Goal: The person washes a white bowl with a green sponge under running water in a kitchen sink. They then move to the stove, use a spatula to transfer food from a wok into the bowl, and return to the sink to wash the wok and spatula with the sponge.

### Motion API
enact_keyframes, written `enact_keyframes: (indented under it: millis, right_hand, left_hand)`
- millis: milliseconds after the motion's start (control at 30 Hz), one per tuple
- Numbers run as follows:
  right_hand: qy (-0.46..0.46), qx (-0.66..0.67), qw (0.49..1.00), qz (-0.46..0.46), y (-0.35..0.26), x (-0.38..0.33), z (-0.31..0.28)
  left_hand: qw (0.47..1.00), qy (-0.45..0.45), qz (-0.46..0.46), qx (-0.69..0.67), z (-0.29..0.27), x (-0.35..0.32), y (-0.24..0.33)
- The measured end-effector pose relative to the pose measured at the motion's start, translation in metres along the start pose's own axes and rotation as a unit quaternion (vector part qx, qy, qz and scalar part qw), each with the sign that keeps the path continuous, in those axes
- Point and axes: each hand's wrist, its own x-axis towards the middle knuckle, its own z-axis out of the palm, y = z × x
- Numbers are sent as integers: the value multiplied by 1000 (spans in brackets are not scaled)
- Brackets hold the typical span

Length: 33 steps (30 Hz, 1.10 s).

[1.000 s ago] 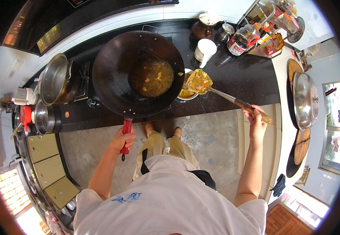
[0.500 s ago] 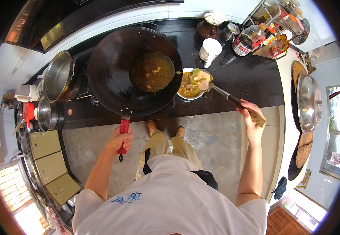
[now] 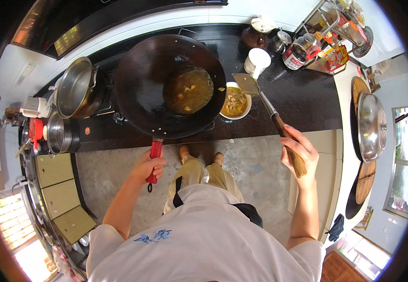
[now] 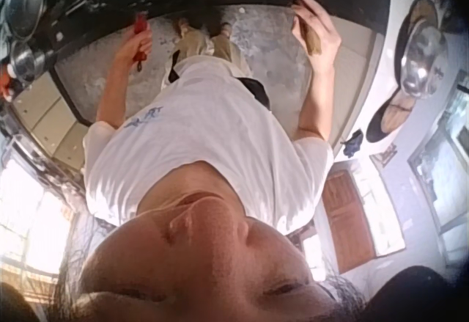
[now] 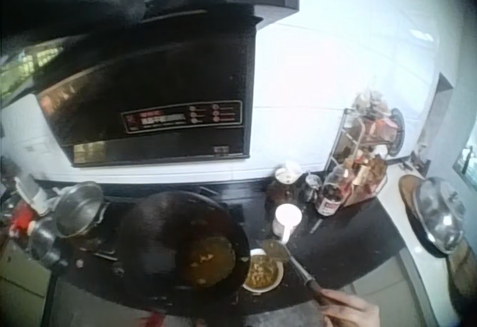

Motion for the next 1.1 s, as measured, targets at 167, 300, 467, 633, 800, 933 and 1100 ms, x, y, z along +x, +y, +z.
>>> enact_keyframes:
  millis: [167,300,467,633,800,933,1100]
  right_hand:
    - [-55,84,994,-33,-17,16,13]
    - [-176,99,977,-70,-10,36,33]
    - [-225,61,946,-226,-3,71,73]
    - [-286,62,925,-242,11,69,99]
    - [-270,242,926,-106,4,62,95]
    - [-263,343,901,-30,5,57,82]
    - [-290,583,704,282,15,38,70]
  left_hand:
    - [1000,7,-11,-3,7,2,1]
    - [1000,-17,-3,-8,7,7,0]
    - [999,-37,-9,-6,13,8,2]
    - [999,-37,-16,-2,18,10,0]
    - [1000,-25,3,3,24,11,-5]
    - [1000,-22,11,9,27,13,-10]
    - [1000,-12,13,-1,34,13,-16]
